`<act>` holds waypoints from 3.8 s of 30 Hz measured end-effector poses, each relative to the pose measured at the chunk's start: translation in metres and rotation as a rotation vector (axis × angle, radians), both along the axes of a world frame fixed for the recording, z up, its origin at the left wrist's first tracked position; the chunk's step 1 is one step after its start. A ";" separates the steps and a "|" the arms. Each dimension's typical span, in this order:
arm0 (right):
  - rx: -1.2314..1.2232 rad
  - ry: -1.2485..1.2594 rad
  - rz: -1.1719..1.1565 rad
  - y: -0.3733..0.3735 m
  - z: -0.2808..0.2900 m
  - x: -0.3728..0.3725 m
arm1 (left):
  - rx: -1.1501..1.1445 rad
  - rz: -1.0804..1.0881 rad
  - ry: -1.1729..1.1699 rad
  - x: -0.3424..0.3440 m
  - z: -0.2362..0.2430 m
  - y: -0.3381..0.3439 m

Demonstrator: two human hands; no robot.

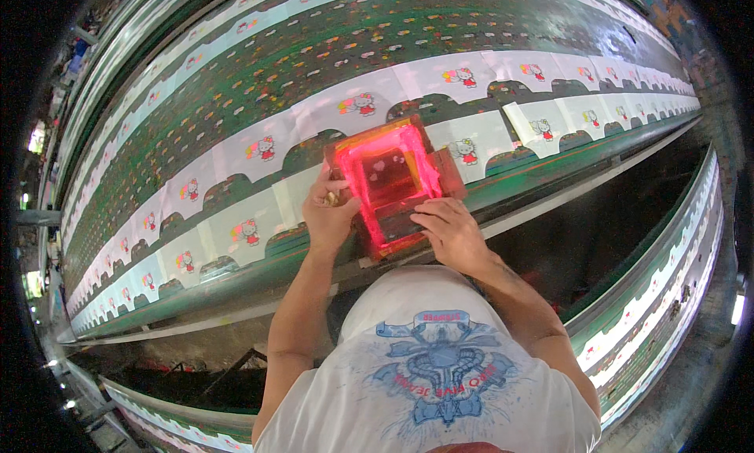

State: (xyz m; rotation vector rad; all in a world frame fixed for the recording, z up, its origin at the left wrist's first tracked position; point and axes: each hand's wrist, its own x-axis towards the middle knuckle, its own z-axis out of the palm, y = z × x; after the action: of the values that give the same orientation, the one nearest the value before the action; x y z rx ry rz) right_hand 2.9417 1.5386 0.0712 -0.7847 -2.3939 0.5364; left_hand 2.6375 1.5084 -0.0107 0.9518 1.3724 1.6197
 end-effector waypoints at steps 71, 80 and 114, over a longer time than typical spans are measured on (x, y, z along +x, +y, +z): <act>-0.427 0.458 -0.163 0.107 0.010 0.177 | -0.027 0.058 -0.220 0.149 0.022 0.076; -1.161 1.339 -0.418 0.197 -0.039 0.223 | 0.017 0.284 -0.206 0.069 0.060 0.034; -0.844 0.474 -0.326 0.129 -0.010 0.243 | -0.061 0.117 -0.092 0.196 0.042 0.119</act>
State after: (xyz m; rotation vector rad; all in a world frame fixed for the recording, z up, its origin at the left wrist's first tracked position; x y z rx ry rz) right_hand 3.1845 1.6673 0.0612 -1.1907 -1.5183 1.4391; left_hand 2.8333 1.6279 0.0309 0.7645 1.4284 1.6775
